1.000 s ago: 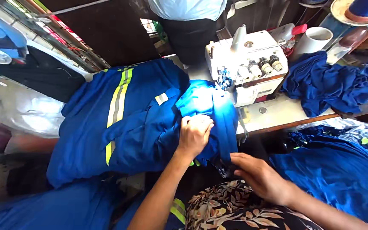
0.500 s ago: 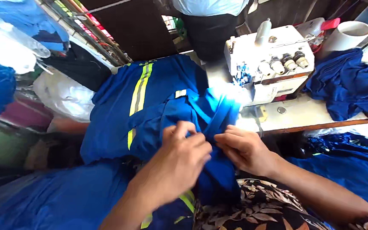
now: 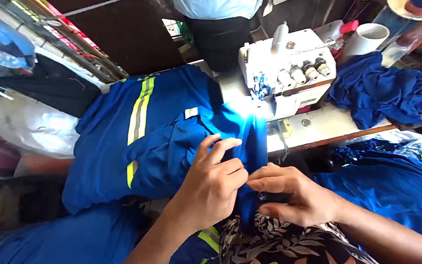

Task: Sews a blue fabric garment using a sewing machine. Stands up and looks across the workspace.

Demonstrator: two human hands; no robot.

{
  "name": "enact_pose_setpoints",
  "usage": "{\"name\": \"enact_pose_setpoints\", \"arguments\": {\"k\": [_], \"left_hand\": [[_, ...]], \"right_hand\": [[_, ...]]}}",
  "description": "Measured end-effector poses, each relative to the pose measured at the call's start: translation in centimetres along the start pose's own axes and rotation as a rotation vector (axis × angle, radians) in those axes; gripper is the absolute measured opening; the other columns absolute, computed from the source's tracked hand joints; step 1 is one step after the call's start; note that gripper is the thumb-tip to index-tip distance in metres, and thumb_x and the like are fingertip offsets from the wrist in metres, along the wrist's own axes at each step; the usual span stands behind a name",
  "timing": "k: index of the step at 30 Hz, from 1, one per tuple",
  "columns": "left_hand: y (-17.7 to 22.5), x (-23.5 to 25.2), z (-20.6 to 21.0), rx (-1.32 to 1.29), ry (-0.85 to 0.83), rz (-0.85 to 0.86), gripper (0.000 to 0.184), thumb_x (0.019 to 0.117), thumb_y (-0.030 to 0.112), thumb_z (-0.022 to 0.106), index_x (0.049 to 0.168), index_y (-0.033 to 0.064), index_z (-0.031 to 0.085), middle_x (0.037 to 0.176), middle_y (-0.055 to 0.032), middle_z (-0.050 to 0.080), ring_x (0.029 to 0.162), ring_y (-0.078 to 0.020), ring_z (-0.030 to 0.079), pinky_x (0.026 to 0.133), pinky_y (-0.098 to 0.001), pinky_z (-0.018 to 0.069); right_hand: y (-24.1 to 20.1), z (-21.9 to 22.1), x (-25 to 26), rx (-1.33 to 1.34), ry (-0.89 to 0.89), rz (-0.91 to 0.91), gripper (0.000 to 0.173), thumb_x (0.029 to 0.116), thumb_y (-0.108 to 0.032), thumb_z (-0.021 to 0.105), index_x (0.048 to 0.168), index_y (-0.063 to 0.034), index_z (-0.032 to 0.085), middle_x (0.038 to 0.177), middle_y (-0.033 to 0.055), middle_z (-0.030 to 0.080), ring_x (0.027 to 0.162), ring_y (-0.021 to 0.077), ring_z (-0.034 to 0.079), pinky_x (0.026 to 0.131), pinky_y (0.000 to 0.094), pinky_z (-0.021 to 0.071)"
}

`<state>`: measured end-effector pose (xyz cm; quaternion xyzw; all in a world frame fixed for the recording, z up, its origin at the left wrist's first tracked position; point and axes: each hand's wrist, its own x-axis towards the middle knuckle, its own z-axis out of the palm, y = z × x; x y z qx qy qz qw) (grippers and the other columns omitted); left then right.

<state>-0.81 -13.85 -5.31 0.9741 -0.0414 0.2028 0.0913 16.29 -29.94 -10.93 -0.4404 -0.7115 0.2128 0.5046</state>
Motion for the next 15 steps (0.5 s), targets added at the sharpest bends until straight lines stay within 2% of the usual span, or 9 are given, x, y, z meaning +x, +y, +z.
{"name": "enact_pose_setpoints", "arguments": {"k": [1,2,3,4,6,9,12,15], "left_hand": [[-0.1,-0.3,-0.4,0.030,-0.024,-0.017,0.026,0.0910,0.014,0.045,0.076,0.0167,0.066,0.085,0.0015,0.069,0.125,-0.0275,0.056,0.118,-0.0556,0.0251],[-0.3,-0.7,-0.7,0.066,-0.039,-0.042,0.025,0.0895,0.019,0.045,0.074,0.0183,0.065,0.080,0.0016,0.065,0.119,-0.0274,0.058,0.117,-0.0556,0.0265],[-0.7,-1.3,-0.9,0.103,-0.039,-0.081,0.026,0.0888,0.025,0.046,0.071,0.0190,0.064,0.077,0.0015,0.063,0.112,-0.0271,0.059,0.114,-0.0555,0.0287],[-1.1,-1.9,-1.1,0.138,-0.028,-0.137,0.029,0.0896,0.030,0.046,0.071,0.0190,0.065,0.074,0.0010,0.062,0.106,-0.0271,0.060,0.111,-0.0549,0.0309],[-2.0,-3.3,-1.4,0.225,0.000,-0.281,0.041,0.0951,0.043,0.045,0.077,0.0180,0.072,0.075,-0.0013,0.064,0.100,-0.0301,0.060,0.104,-0.0559,0.0357],[-2.5,-4.5,-0.8,0.257,0.014,-0.457,0.047,0.0957,0.056,0.052,0.091,0.0184,0.079,0.080,-0.0023,0.069,0.096,-0.0329,0.062,0.094,-0.0571,0.0400],[-2.6,-4.7,-0.5,0.208,0.008,-0.441,0.037,0.0938,0.050,0.059,0.087,0.0188,0.078,0.079,0.0004,0.068,0.095,-0.0301,0.062,0.091,-0.0528,0.0422],[-2.8,-5.2,-1.0,0.088,-0.004,-0.384,0.035,0.0962,0.045,0.059,0.083,0.0177,0.076,0.079,0.0032,0.068,0.099,-0.0249,0.062,0.092,-0.0462,0.0450]], "right_hand": [[0.6,-0.1,0.5,-0.094,-0.007,-0.039,0.031,0.1005,-0.025,0.059,0.121,-0.0061,0.072,0.127,0.0153,0.067,0.121,0.0191,0.062,0.102,0.0327,0.0517],[1.4,-0.2,1.1,-0.206,-0.012,-0.068,0.028,0.0999,-0.020,0.058,0.122,-0.0108,0.073,0.131,0.0188,0.064,0.123,0.0242,0.061,0.102,0.0360,0.0524],[2.5,-0.5,1.6,-0.338,-0.008,-0.077,0.029,0.0991,-0.018,0.058,0.124,-0.0149,0.072,0.127,0.0180,0.066,0.119,0.0268,0.063,0.098,0.0410,0.0533],[3.7,-1.0,2.1,-0.476,0.008,-0.062,0.030,0.0983,-0.020,0.059,0.125,-0.0148,0.071,0.117,0.0122,0.070,0.109,0.0249,0.067,0.093,0.0446,0.0533],[6.2,-3.1,2.9,-0.612,0.070,-0.033,0.025,0.0950,-0.021,0.064,0.116,-0.0127,0.075,0.095,0.0040,0.073,0.092,0.0201,0.068,0.089,0.0498,0.0499],[7.5,-5.2,3.9,-0.621,0.051,-0.041,0.013,0.0929,-0.022,0.066,0.095,-0.0131,0.075,0.084,0.0005,0.068,0.082,0.0173,0.064,0.083,0.0505,0.0429],[7.5,-3.3,4.4,-0.555,0.016,-0.050,0.014,0.0958,-0.021,0.062,0.095,-0.0149,0.075,0.092,-0.0007,0.069,0.094,0.0189,0.063,0.087,0.0520,0.0413],[7.7,-1.2,4.7,-0.495,0.130,-0.100,0.015,0.0990,-0.020,0.059,0.096,-0.0150,0.073,0.097,-0.0018,0.070,0.105,0.0175,0.061,0.091,0.0467,0.0396]]}}
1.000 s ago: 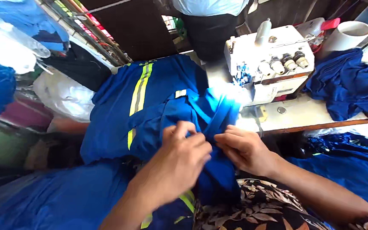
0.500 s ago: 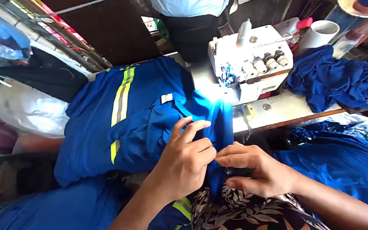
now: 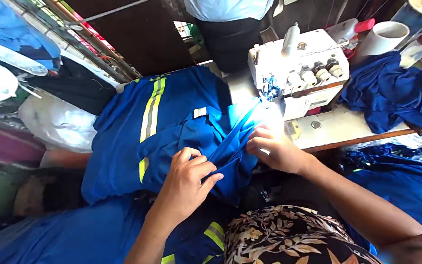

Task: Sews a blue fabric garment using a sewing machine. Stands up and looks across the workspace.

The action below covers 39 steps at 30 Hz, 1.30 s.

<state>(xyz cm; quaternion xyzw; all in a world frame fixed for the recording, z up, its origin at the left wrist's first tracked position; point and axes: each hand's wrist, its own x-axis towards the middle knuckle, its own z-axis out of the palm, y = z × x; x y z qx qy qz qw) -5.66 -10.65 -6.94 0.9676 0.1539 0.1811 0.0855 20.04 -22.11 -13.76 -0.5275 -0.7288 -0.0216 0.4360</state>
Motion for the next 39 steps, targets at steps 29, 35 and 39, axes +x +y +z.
{"name": "enact_pose_setpoints", "arguments": {"k": [29,35,39], "left_hand": [[2.2,-0.2,-0.2,-0.129,-0.021,-0.154,0.041,0.0955,0.039,0.059,0.084,0.0026,0.076,0.088,-0.0113,0.074,0.101,-0.0356,0.067,0.095,-0.0523,0.0464],[0.2,-0.8,2.4,-0.093,0.018,-0.033,0.034,0.0962,0.042,0.059,0.081,0.0155,0.074,0.078,0.0044,0.068,0.095,-0.0189,0.062,0.089,-0.0376,0.0457],[0.3,-0.8,2.4,-0.134,0.000,0.016,0.033,0.0984,0.037,0.057,0.083,0.0138,0.074,0.084,0.0028,0.071,0.103,-0.0202,0.063,0.094,-0.0381,0.0464]], "right_hand": [[-1.3,0.0,0.7,-0.006,-0.031,-0.007,0.035,0.0966,-0.011,0.059,0.127,-0.0235,0.071,0.092,-0.0030,0.070,0.097,0.0207,0.060,0.091,0.0505,0.0380],[5.2,-3.8,-1.5,-0.242,-0.025,0.096,0.028,0.0944,-0.010,0.062,0.120,-0.0151,0.072,0.099,-0.0002,0.073,0.096,0.0232,0.064,0.093,0.0588,0.0373],[5.1,-3.7,-0.2,-0.269,0.136,0.099,0.024,0.0906,-0.007,0.067,0.113,-0.0108,0.075,0.095,-0.0002,0.074,0.096,0.0248,0.062,0.092,0.0555,0.0363]]}}
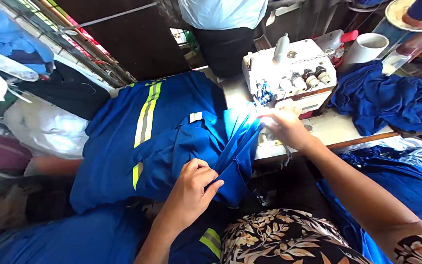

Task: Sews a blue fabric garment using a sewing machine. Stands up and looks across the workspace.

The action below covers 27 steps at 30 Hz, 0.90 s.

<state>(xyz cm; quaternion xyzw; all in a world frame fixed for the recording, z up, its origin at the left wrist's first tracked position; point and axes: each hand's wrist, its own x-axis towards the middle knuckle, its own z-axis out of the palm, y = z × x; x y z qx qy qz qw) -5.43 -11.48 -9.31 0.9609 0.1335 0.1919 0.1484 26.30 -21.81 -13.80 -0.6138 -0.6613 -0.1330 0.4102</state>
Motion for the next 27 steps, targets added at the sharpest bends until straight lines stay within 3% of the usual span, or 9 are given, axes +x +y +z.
{"name": "enact_pose_setpoints", "arguments": {"k": [4,8,11,14,18,21,23,25,27], "left_hand": [[0.3,-0.4,-0.7,0.023,-0.003,0.029,0.032,0.1001,0.033,0.053,0.085,0.0137,0.074,0.086,0.0020,0.072,0.107,-0.0227,0.064,0.097,-0.0415,0.0453],[0.7,-0.8,-0.9,0.035,-0.006,0.043,0.032,0.1006,0.034,0.053,0.083,0.0151,0.072,0.082,0.0022,0.070,0.108,-0.0234,0.063,0.100,-0.0432,0.0432],[0.9,-0.8,-0.9,0.039,0.007,0.084,0.031,0.0993,0.033,0.054,0.081,0.0159,0.071,0.078,0.0019,0.064,0.103,-0.0232,0.060,0.098,-0.0411,0.0413],[1.3,-0.6,-1.0,0.039,0.015,0.110,0.031,0.0997,0.033,0.053,0.078,0.0164,0.069,0.076,0.0021,0.061,0.103,-0.0229,0.059,0.100,-0.0416,0.0399],[1.0,-0.3,-1.6,0.029,0.148,0.010,0.033,0.0964,0.041,0.056,0.080,0.0173,0.073,0.079,0.0029,0.066,0.104,-0.0208,0.059,0.097,-0.0412,0.0409],[1.9,0.9,-1.1,0.060,0.315,-0.115,0.048,0.0842,0.062,0.066,0.090,0.0152,0.074,0.085,0.0019,0.069,0.102,-0.0214,0.057,0.095,-0.0426,0.0389],[3.1,2.4,1.2,0.113,0.338,-0.153,0.067,0.0735,0.074,0.071,0.105,0.0142,0.074,0.093,-0.0031,0.071,0.103,-0.0309,0.058,0.096,-0.0544,0.0399],[3.1,4.2,5.1,0.188,0.330,-0.132,0.067,0.0685,0.065,0.078,0.114,0.0152,0.074,0.092,-0.0070,0.072,0.098,-0.0383,0.062,0.093,-0.0628,0.0416],[1.2,5.4,8.0,0.255,0.385,-0.088,0.044,0.0734,0.039,0.079,0.110,0.0155,0.074,0.088,-0.0071,0.071,0.092,-0.0365,0.062,0.089,-0.0582,0.0419]], "right_hand": [[0.0,0.5,1.8,-0.011,-0.027,0.008,0.024,0.0859,-0.009,0.074,0.110,-0.0101,0.075,0.096,0.0050,0.073,0.098,0.0330,0.063,0.089,0.0634,0.0374],[0.3,-0.1,3.0,0.033,-0.304,0.013,0.019,0.0888,-0.012,0.074,0.108,-0.0116,0.076,0.100,0.0119,0.073,0.097,0.0379,0.067,0.088,0.0737,0.0385],[-0.5,-1.1,4.3,0.103,-0.436,0.032,0.008,0.0871,-0.015,0.077,0.096,-0.0139,0.077,0.096,0.0088,0.069,0.090,0.0268,0.067,0.078,0.0511,0.0533],[-2.0,-0.2,4.5,0.282,-0.477,-0.015,0.003,0.0843,-0.013,0.079,0.087,-0.0128,0.079,0.093,0.0073,0.070,0.090,0.0217,0.066,0.080,0.0446,0.0544],[-5.6,1.7,2.9,0.336,-0.262,-0.241,0.011,0.0926,-0.020,0.070,0.092,-0.0153,0.081,0.090,0.0030,0.068,0.098,0.0191,0.060,0.097,0.0441,0.0392],[-7.5,0.9,1.5,0.380,-0.069,-0.119,0.015,0.0950,-0.018,0.067,0.092,-0.0110,0.079,0.090,0.0030,0.066,0.097,0.0167,0.058,0.093,0.0417,0.0385],[-7.9,-0.9,0.6,0.502,0.089,0.065,0.010,0.0905,-0.013,0.070,0.088,-0.0078,0.079,0.091,0.0033,0.068,0.094,0.0123,0.061,0.090,0.0399,0.0438],[-7.4,-2.1,-1.3,0.604,0.185,0.214,0.009,0.0932,-0.017,0.069,0.092,-0.0139,0.078,0.096,-0.0038,0.063,0.099,0.0059,0.057,0.093,0.0303,0.0455],[-7.2,-2.6,-4.1,0.631,0.217,0.302,0.011,0.0967,-0.026,0.068,0.096,-0.0210,0.078,0.101,-0.0078,0.063,0.104,0.0029,0.056,0.093,0.0252,0.0463]]}}
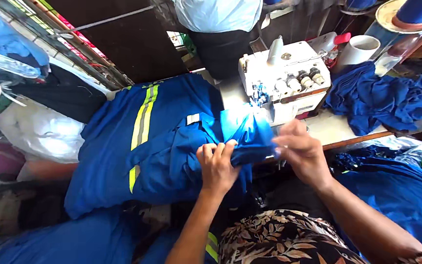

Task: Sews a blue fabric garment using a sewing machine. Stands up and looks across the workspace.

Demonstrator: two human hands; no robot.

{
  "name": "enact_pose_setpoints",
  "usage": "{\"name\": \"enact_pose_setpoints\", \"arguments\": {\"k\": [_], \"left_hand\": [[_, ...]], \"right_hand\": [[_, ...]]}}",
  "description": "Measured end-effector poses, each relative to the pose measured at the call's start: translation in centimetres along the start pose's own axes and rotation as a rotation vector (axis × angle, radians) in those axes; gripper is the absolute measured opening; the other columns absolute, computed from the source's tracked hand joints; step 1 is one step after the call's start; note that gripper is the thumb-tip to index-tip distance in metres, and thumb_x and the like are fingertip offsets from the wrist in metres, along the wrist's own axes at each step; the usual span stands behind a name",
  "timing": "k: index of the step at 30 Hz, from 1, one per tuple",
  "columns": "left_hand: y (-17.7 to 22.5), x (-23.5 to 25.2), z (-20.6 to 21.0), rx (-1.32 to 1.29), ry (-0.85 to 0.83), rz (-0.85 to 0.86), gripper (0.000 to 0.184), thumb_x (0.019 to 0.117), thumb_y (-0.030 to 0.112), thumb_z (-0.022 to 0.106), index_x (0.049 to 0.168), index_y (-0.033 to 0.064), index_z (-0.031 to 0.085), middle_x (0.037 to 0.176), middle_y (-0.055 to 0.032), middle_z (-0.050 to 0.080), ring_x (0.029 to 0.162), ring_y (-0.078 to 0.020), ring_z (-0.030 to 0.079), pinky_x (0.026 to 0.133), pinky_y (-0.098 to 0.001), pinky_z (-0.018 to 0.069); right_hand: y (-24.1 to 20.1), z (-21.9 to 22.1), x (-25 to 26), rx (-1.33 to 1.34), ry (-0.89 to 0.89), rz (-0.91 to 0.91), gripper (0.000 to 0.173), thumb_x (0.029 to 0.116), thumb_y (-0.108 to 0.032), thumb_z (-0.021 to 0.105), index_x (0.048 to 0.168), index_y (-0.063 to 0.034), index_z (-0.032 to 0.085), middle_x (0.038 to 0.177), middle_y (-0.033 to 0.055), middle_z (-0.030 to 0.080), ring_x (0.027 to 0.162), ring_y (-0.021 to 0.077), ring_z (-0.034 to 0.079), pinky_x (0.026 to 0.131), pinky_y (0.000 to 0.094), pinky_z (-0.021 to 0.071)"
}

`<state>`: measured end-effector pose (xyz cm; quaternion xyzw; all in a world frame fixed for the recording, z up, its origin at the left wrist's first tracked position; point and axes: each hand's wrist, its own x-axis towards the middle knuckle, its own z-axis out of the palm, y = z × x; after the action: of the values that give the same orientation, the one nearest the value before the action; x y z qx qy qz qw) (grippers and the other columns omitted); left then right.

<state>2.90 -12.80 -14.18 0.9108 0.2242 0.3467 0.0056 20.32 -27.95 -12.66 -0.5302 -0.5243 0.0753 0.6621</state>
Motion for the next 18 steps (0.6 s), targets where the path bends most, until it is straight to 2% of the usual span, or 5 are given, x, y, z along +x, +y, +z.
{"name": "enact_pose_setpoints", "arguments": {"k": [3,9,12,15,18], "left_hand": [[-2.2,1.2,0.5,0.005,0.039,0.147,0.029,0.0786,0.009,0.069,0.107,0.0128,0.076,0.084,-0.0090,0.068,0.088,-0.0344,0.063,0.082,-0.0504,0.0469],[-2.5,3.8,0.2,-0.011,-0.005,0.293,0.025,0.0835,-0.003,0.064,0.102,0.0081,0.077,0.081,-0.0120,0.065,0.084,-0.0322,0.064,0.074,-0.0406,0.0531],[-2.4,6.1,-1.5,0.075,-0.061,0.285,0.028,0.0803,-0.005,0.068,0.104,0.0065,0.077,0.086,-0.0156,0.066,0.090,-0.0368,0.064,0.075,-0.0465,0.0528],[-1.9,8.3,-5.5,0.190,-0.359,0.136,0.034,0.0740,0.018,0.089,0.104,0.0097,0.076,0.097,-0.0164,0.071,0.103,-0.0452,0.062,0.088,-0.0640,0.0479],[-2.5,8.9,-8.9,0.209,-0.412,0.083,0.044,0.0926,0.052,0.066,0.091,0.0095,0.077,0.087,-0.0116,0.072,0.096,-0.0443,0.064,0.088,-0.0665,0.0447]], "right_hand": [[1.4,0.1,-4.6,0.034,0.047,0.172,0.011,0.0956,-0.028,0.070,0.097,-0.0234,0.079,0.094,-0.0092,0.059,0.098,0.0003,0.053,0.089,0.0203,0.0441],[5.9,1.0,-4.9,-0.064,0.147,0.301,0.012,0.0918,-0.021,0.069,0.094,-0.0179,0.080,0.093,-0.0070,0.060,0.100,0.0032,0.053,0.096,0.0299,0.0382],[7.3,1.3,-1.9,-0.126,0.167,0.271,0.015,0.0915,-0.021,0.070,0.096,-0.0134,0.081,0.093,0.0000,0.064,0.102,0.0133,0.055,0.097,0.0397,0.0404],[8.7,1.3,1.2,-0.191,0.201,0.276,0.014,0.0907,-0.021,0.071,0.091,-0.0107,0.081,0.092,0.0046,0.064,0.101,0.0212,0.057,0.093,0.0471,0.0436],[9.4,1.1,3.6,-0.347,0.171,0.257,0.016,0.0904,-0.024,0.073,0.094,-0.0120,0.081,0.098,0.0090,0.063,0.109,0.0350,0.051,0.090,0.0615,0.0376]]}}
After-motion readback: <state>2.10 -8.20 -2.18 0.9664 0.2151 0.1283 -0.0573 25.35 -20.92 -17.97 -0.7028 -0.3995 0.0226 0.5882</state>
